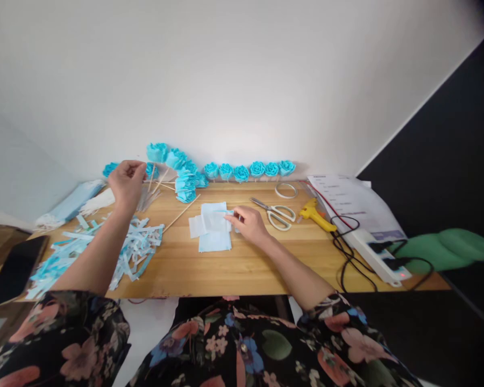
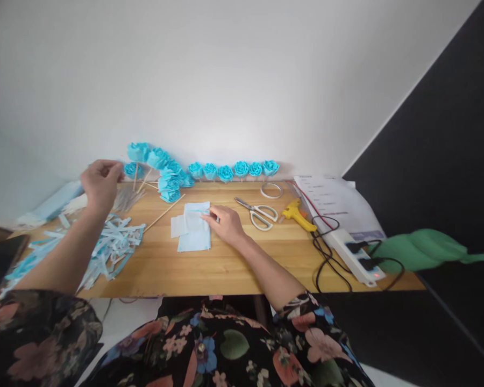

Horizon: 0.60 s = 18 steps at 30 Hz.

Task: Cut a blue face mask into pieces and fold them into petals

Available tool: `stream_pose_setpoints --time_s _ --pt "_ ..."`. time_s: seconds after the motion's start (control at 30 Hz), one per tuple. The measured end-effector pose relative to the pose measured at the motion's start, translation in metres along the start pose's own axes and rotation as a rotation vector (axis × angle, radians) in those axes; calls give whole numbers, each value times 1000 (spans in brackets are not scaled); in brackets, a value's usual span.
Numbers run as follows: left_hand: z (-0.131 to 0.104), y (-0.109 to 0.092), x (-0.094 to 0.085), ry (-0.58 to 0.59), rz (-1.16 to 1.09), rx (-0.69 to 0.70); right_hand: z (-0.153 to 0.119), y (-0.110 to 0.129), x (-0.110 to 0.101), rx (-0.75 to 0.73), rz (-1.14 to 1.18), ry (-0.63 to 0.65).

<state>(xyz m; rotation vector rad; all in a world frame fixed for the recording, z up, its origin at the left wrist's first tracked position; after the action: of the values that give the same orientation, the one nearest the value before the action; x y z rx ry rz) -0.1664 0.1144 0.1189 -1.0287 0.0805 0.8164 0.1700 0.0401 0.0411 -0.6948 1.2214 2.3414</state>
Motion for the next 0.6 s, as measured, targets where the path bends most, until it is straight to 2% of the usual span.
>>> stream_pose_setpoints --time_s 0.07,0.13,0.23,0.33,0.4,0.5,0.6 --pt "-27 -27 18 62 -205 31 1 -8 -1 128 131 2" --pt "-58 -50 46 255 -304 46 1 -15 -3 219 229 -26" --pt "-105 -68 90 595 -480 -49 2 -19 -6 264 324 -48" --pt "-137 -77 119 772 -619 -127 3 -20 -8 272 339 -60" --pt "-147 -76 130 824 -626 -166 3 -18 -9 257 332 -65" --pt "-149 -68 135 780 -570 -236 4 -14 -12 222 309 -75" --pt "-147 -63 134 751 -541 -232 4 -12 -15 204 260 -91"
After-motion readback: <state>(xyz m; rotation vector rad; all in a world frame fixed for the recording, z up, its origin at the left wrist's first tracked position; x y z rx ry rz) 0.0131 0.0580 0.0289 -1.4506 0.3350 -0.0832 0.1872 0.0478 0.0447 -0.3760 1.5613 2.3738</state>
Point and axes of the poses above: each hand's wrist, its own z-axis towards the middle knuckle, its own x-axis out of the palm, y = z × x, the point moved 7 cm from there along z, towards the middle knuckle, and after that the axes turned 3 degrees about -z, right-handed, at the moved point
